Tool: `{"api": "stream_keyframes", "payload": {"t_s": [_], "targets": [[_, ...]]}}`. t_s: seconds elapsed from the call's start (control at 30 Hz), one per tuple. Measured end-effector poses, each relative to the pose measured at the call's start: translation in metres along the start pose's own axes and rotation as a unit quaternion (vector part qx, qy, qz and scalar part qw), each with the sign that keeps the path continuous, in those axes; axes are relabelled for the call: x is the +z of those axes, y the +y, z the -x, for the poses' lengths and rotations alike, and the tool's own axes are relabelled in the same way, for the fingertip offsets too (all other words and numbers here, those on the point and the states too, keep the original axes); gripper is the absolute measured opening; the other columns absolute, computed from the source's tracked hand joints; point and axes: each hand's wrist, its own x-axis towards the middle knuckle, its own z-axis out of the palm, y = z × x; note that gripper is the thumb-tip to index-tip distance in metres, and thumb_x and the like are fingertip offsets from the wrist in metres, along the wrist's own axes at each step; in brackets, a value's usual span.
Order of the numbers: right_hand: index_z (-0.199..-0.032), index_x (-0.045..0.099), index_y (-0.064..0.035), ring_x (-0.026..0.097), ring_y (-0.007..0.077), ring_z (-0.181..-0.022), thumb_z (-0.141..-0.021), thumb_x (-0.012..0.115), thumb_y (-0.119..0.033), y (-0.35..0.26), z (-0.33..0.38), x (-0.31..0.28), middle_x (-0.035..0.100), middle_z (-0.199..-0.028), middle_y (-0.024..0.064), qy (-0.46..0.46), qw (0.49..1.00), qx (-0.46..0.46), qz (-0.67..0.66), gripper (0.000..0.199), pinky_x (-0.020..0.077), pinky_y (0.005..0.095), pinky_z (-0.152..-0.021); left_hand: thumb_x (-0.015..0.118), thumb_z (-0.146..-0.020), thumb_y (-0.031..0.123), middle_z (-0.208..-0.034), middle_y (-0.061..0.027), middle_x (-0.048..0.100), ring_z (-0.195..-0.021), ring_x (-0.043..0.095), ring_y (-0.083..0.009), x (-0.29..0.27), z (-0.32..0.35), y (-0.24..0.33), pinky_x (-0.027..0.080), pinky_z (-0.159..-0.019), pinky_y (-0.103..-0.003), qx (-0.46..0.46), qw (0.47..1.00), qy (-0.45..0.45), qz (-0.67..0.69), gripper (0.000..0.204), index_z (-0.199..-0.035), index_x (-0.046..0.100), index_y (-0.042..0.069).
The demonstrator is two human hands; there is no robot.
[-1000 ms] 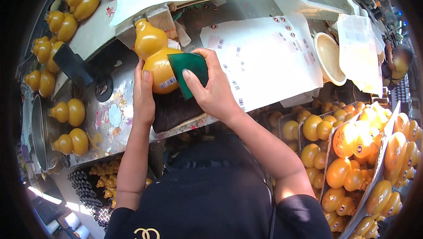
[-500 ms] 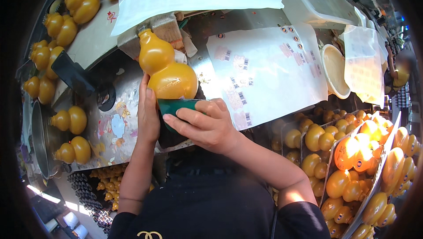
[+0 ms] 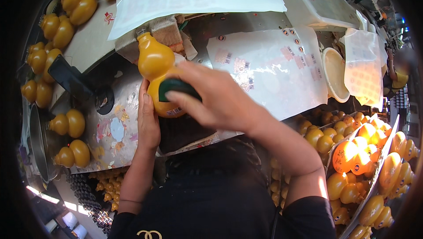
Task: The person picks up a yellow gourd, applies a sticker to its surface, and smooths it with a green card. They repeat this process for multiple gourds, placing each labeled gourd on a nearby shelf.
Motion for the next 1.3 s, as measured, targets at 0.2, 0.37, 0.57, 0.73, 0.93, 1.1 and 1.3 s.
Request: {"api": "stream_keyframes", "payload": {"t_s": [0.2, 0.37, 0.57, 0.73, 0.93, 1.1, 1.3], "targets": [[-0.103, 0.057, -0.0023, 0.061, 0.0396, -0.084, -0.084, 0.064, -0.022, 0.024, -0.037, -0.006, 0.063, -0.089, 0.0204, -0.03, 0.999, -0.027, 0.008, 0.028, 0.0494, 0.0398, -0.073, 0.027, -0.103, 0.039, -0.145, -0.0142, 0.032, -0.135, 0.032, -0.0224, 0.011, 0.004, 0.007, 0.025, -0.112, -0.035, -0.011, 1.0, 0.026, 0.013, 0.06, -0.147, 0.02, 0.0], [-0.102, 0.058, -0.0024, 0.062, 0.0397, -0.085, -0.084, 0.064, -0.022, 0.022, -0.043, -0.007, 0.063, -0.09, 0.0202, -0.039, 0.999, -0.023, 0.024, 0.028, 0.0495, 0.0403, -0.074, 0.026, -0.103, 0.037, -0.145, -0.0145, 0.032, -0.135, 0.033, -0.0228, -0.001, -0.001, -0.001, 0.025, -0.112, -0.035, -0.017, 1.0, -0.003, -0.002, 0.058, -0.147, 0.02, 0.0], [-0.102, 0.058, -0.002, 0.063, 0.027, -0.081, -0.085, 0.067, -0.021, 0.03, -0.036, 0.004, 0.063, -0.088, 0.014, 0.065, 0.995, -0.061, 0.049, 0.027, 0.0496, 0.033, -0.072, 0.036, -0.1, 0.042, -0.142, -0.0139, 0.036, -0.132, 0.037, -0.0225, 0.004, -0.008, 0.002, 0.028, -0.11, -0.035, 0.004, 0.999, 0.031, -0.008, 0.062, -0.144, 0.025, 0.0], [-0.1, 0.055, -0.0029, 0.061, 0.018, -0.076, -0.086, 0.068, -0.022, 0.025, 0.007, 0.022, 0.061, -0.083, 0.0101, 0.219, 0.975, 0.018, -0.027, 0.027, 0.0484, 0.0294, -0.068, 0.046, -0.098, 0.038, -0.135, -0.0152, 0.043, -0.125, 0.043, -0.0218, 0.006, -0.016, 0.0, 0.033, -0.105, -0.034, 0.019, 0.998, 0.047, -0.029, 0.061, -0.141, 0.029, -0.002], [-0.108, 0.049, -0.0031, 0.063, 0.0198, -0.076, -0.09, 0.065, -0.028, 0.037, 0.024, 0.044, 0.061, -0.084, 0.0139, 0.274, 0.961, 0.043, 0.002, 0.034, 0.0497, 0.0312, -0.069, 0.041, -0.1, 0.036, -0.132, -0.0147, 0.046, -0.122, 0.046, -0.0193, 0.008, -0.014, 0.004, 0.034, -0.104, -0.031, 0.01, 0.998, 0.052, -0.015, 0.055, -0.14, 0.032, -0.002], [-0.112, 0.045, -0.0022, 0.06, 0.0185, -0.078, -0.092, 0.062, -0.026, 0.036, 0.028, 0.048, 0.06, -0.088, 0.0136, 0.337, 0.932, 0.088, -0.097, 0.036, 0.0484, 0.0308, -0.071, 0.035, -0.102, 0.04, -0.128, -0.0149, 0.05, -0.116, 0.051, -0.0195, 0.003, -0.016, 0.0, 0.037, -0.101, -0.03, 0.007, 0.997, 0.071, -0.034, 0.056, -0.139, 0.034, -0.003], [-0.115, 0.043, -0.0012, 0.061, 0.0203, -0.078, -0.091, 0.063, -0.024, 0.05, 0.04, 0.069, 0.059, -0.09, 0.0144, 0.332, 0.943, 0.004, -0.025, 0.039, 0.0489, 0.0313, -0.071, 0.031, -0.102, 0.039, -0.129, -0.0137, 0.05, -0.118, 0.05, -0.0198, 0.004, -0.016, -0.001, 0.037, -0.102, -0.03, 0.027, 0.992, 0.076, -0.092, 0.055, -0.138, 0.036, -0.002]]}}
